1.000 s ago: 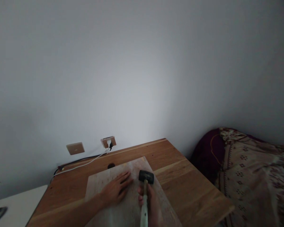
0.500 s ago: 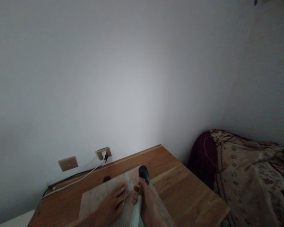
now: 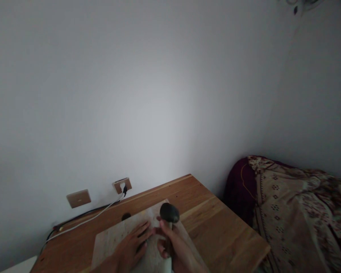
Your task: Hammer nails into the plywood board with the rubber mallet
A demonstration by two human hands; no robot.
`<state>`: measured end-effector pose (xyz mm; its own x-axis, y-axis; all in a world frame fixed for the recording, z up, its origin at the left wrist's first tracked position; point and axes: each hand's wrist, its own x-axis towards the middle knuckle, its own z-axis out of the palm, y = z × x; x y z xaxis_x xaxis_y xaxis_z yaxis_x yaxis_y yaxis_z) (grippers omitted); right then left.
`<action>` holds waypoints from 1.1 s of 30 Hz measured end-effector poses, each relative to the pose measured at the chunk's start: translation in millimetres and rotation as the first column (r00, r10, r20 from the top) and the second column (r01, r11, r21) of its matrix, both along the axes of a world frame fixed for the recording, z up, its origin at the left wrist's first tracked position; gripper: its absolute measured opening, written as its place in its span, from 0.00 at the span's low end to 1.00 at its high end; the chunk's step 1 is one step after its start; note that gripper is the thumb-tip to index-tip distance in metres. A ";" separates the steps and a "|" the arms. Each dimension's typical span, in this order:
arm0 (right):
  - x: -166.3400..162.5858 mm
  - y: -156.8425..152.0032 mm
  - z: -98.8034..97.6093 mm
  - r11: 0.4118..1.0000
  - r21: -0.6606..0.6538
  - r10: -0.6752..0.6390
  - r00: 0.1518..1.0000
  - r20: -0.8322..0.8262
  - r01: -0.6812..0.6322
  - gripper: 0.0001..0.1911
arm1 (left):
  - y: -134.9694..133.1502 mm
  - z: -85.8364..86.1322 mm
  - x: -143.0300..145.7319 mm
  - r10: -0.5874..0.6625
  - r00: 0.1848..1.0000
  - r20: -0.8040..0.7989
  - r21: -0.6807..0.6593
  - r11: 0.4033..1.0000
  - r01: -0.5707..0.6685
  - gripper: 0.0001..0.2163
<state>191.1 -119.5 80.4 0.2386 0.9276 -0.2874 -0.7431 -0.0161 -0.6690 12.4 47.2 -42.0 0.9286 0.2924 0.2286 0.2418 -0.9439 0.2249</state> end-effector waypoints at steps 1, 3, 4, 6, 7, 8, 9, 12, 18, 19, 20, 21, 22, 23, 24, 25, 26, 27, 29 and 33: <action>-0.1 -1.1 -0.5 1.000 0.009 -0.011 1.000 -0.013 0.011 0.35 | -0.2 0.7 0.1 0.000 1.000 -0.007 -0.001 1.000 0.000 0.27; 0.4 -0.9 -2.4 0.998 0.007 -0.060 0.997 -0.054 0.060 0.32 | -1.9 4.3 0.6 0.010 1.000 -0.027 -0.005 1.000 -0.010 0.26; 0.9 -0.4 -3.1 0.997 -0.011 -0.072 0.994 -0.081 0.072 0.30 | -3.2 6.8 0.9 0.015 0.999 -0.036 -0.007 1.000 -0.016 0.26; 2.0 -0.5 -3.1 0.997 -0.047 -0.066 0.988 -0.139 0.060 0.25 | -5.8 11.5 1.8 0.022 0.999 -0.035 -0.006 1.000 -0.023 0.27; 2.4 -1.7 -2.9 0.997 -0.060 -0.055 0.983 -0.174 0.045 0.24 | -6.7 13.1 2.3 0.024 0.999 -0.030 -0.004 1.000 -0.024 0.27; 2.7 -3.7 -2.9 0.997 -0.066 -0.048 0.977 -0.210 0.035 0.22 | -7.2 13.9 2.7 0.024 0.999 -0.026 -0.002 1.000 -0.024 0.27; 2.7 -6.5 -3.5 0.998 -0.061 -0.042 0.969 -0.242 0.028 0.21 | -7.2 13.8 3.0 0.023 0.999 -0.027 -0.001 1.000 -0.023 0.27; 2.8 -17.0 -9.0 1.000 -0.003 -0.017 0.954 -0.299 0.017 0.19 | -4.6 10.3 3.1 0.027 0.999 -0.040 -0.016 0.999 -0.028 0.27; 12.7 -22.7 -17.0 0.999 0.010 -0.042 0.973 -0.226 0.046 0.11 | -0.8 4.7 2.7 0.014 1.000 0.003 -0.074 0.997 -0.014 0.25; 14.8 -20.9 -16.0 0.996 -0.008 -0.086 0.979 -0.186 0.086 0.09 | -1.3 5.3 2.6 0.002 1.000 0.009 -0.076 0.997 -0.002 0.25; 16.5 -19.0 -14.6 0.990 -0.018 -0.138 0.981 -0.137 0.137 0.10 | -2.0 6.1 2.5 0.000 1.000 0.014 -0.075 0.997 0.001 0.25; 17.7 -17.6 -13.1 0.982 -0.022 -0.187 0.979 -0.084 0.186 0.12 | -3.0 7.2 2.2 0.003 1.000 0.021 -0.075 0.997 -0.002 0.24; 18.4 -17.0 -11.7 0.976 -0.011 -0.219 0.975 -0.039 0.218 0.16 | -4.2 8.1 1.9 0.014 0.999 0.033 -0.079 0.997 -0.011 0.24; 19.0 -17.5 -10.8 0.975 0.010 -0.220 0.976 -0.009 0.220 0.21 | -5.5 8.8 1.5 0.027 0.998 0.049 -0.083 0.996 -0.023 0.23; 19.4 -19.2 -10.5 0.981 0.036 -0.193 0.981 0.005 0.193 0.25 | -7.0 9.0 1.1 0.039 0.997 0.066 -0.089 0.995 -0.033 0.22; 20.1 -21.9 -11.1 0.986 0.061 -0.157 0.988 0.007 0.156 0.29 | -8.6 8.6 0.8 0.048 0.996 0.080 -0.095 0.995 -0.040 0.22; 21.2 -25.3 -12.5 0.990 0.078 -0.118 0.993 0.001 0.117 0.31 | -10.5 7.4 0.8 0.056 0.994 0.092 -0.102 0.994 -0.047 0.21; 23.1 -28.8 -14.7 0.992 0.079 -0.100 0.995 0.005 0.099 0.31 | -12.6 5.5 1.0 0.076 0.992 0.103 -0.110 0.992 -0.065 0.19; 29.6 -34.3 -20.5 0.993 0.032 -0.112 0.992 0.058 0.110 0.27 | -17.5 0.7 2.6 0.134 0.984 0.121 -0.135 0.984 -0.117 0.17; 54.5 -33.4 -33.3 0.989 -0.120 -0.033 0.920 0.390 0.087 0.22 | -28.6 -2.9 11.4 0.192 0.974 0.120 -0.192 0.967 -0.167 0.14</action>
